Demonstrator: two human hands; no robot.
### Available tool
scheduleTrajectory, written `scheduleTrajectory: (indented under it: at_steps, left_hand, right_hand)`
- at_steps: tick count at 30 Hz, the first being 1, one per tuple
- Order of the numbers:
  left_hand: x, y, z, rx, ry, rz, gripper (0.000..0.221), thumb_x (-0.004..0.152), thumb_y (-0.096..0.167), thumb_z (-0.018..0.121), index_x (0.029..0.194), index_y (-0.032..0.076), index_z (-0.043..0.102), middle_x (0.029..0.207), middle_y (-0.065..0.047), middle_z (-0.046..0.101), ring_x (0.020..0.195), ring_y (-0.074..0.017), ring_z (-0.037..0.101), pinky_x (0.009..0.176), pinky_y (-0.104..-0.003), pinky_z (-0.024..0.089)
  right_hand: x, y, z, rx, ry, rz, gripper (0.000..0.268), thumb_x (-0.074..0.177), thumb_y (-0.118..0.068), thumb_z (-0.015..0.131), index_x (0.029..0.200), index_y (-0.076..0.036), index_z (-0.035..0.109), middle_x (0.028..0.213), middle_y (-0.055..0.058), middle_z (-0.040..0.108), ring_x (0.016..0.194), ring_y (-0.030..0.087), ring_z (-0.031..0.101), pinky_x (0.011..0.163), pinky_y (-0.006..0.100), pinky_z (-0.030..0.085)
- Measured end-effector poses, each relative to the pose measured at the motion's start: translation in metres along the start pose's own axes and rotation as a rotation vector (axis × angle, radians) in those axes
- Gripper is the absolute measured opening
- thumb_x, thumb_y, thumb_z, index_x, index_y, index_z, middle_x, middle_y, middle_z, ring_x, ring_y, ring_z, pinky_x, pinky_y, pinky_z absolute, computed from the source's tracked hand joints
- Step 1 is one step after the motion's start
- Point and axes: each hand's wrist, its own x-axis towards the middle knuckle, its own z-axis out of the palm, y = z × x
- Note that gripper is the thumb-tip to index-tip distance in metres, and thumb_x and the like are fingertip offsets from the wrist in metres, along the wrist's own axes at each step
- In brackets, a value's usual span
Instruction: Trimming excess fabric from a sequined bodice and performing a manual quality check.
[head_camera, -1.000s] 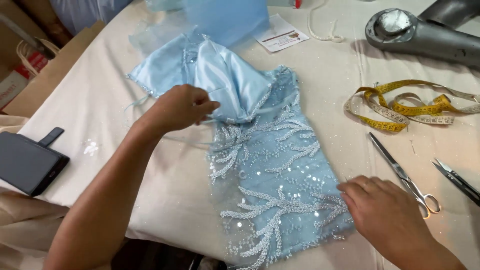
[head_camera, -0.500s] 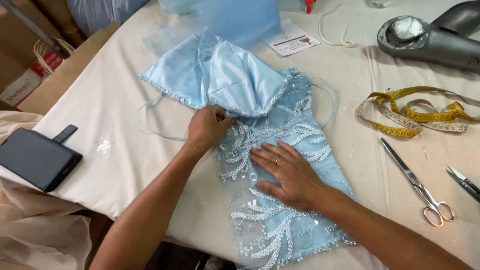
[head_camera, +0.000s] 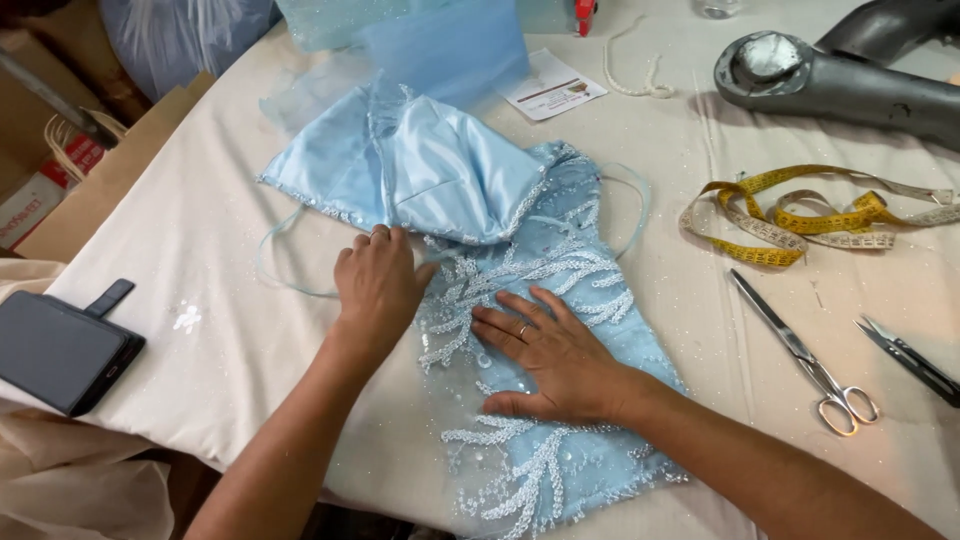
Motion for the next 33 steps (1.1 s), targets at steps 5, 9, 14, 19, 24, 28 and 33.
scheduleTrajectory:
  at_steps: [5, 9, 14, 19, 24, 28, 33]
  left_hand:
    - [-0.072, 0.038, 0.035, 0.075, 0.014, 0.717, 0.062, 0.093, 0.050, 0.061, 0.128, -0.001, 0.061, 0.141, -0.023, 0.054, 0.142, -0.0397, 0.038, 0.117, -0.049, 0.029]
    - [-0.079, 0.026, 0.054, -0.376, -0.025, 0.574, 0.071, 0.103, 0.047, 0.033, 0.156, 0.001, 0.019, 0.163, -0.018, 0.022, 0.152, -0.0299, 0.017, 0.121, -0.042, 0.012]
    - [-0.082, 0.024, 0.073, -0.140, 0.042, 0.627, 0.071, 0.102, 0.058, 0.034, 0.156, 0.012, 0.028, 0.163, -0.014, 0.020, 0.151, -0.0313, 0.010, 0.120, -0.044, 0.007]
    - [-0.070, 0.042, 0.066, 0.000, 0.059, 0.585, 0.070, 0.099, 0.066, 0.035, 0.140, 0.010, 0.049, 0.153, -0.016, 0.038, 0.143, -0.0362, 0.030, 0.111, -0.049, 0.026]
    - [-0.066, 0.090, 0.027, 0.238, -0.062, 0.478, 0.088, 0.098, 0.073, 0.017, 0.129, 0.004, 0.060, 0.131, -0.022, 0.061, 0.138, -0.0394, 0.043, 0.113, -0.052, 0.027]
    - [-0.060, 0.096, 0.038, 0.027, -0.067, 0.722, 0.092, 0.095, 0.074, 0.018, 0.151, 0.003, 0.035, 0.159, -0.020, 0.031, 0.152, -0.0351, 0.019, 0.124, -0.047, 0.007]
    - [-0.057, 0.095, 0.040, -0.012, -0.181, 0.732, 0.100, 0.090, 0.080, 0.013, 0.155, 0.006, 0.027, 0.164, -0.018, 0.020, 0.153, -0.0342, 0.011, 0.123, -0.049, 0.000]
  right_hand:
    - [0.000, -0.004, 0.003, -0.003, 0.078, 0.007, 0.086, 0.086, -0.083, 0.037, 0.139, -0.016, 0.052, 0.148, 0.004, 0.048, 0.142, 0.032, 0.036, 0.120, 0.056, 0.012]
    - [-0.005, 0.008, -0.005, 0.203, 0.277, -0.023, 0.081, 0.081, -0.054, 0.067, 0.141, -0.002, 0.049, 0.144, 0.014, 0.054, 0.138, 0.029, 0.046, 0.119, 0.049, 0.023]
    - [-0.010, 0.022, -0.053, 0.498, 0.244, 0.636, 0.046, 0.085, -0.033, 0.066, 0.125, -0.012, 0.068, 0.131, 0.003, 0.068, 0.123, 0.020, 0.063, 0.102, 0.037, 0.050]
    - [0.004, 0.093, -0.070, 0.249, 0.228, 0.892, 0.031, 0.091, -0.039, 0.062, 0.102, -0.013, 0.077, 0.102, 0.002, 0.077, 0.093, 0.021, 0.070, 0.080, 0.036, 0.052]
    - [0.023, 0.142, -0.060, 0.263, 0.152, 1.053, 0.041, 0.082, -0.047, 0.070, 0.113, -0.019, 0.077, 0.101, 0.004, 0.077, 0.097, 0.026, 0.073, 0.082, 0.040, 0.056]
    - [0.034, 0.180, -0.033, 0.508, 0.255, 1.072, 0.038, 0.076, -0.038, 0.079, 0.105, -0.013, 0.077, 0.083, 0.005, 0.076, 0.077, 0.019, 0.073, 0.067, 0.031, 0.054]
    - [0.039, 0.181, -0.026, 0.886, 0.364, 1.116, 0.039, 0.081, -0.022, 0.078, 0.113, -0.002, 0.071, 0.092, 0.009, 0.073, 0.062, 0.011, 0.062, 0.055, 0.025, 0.043]
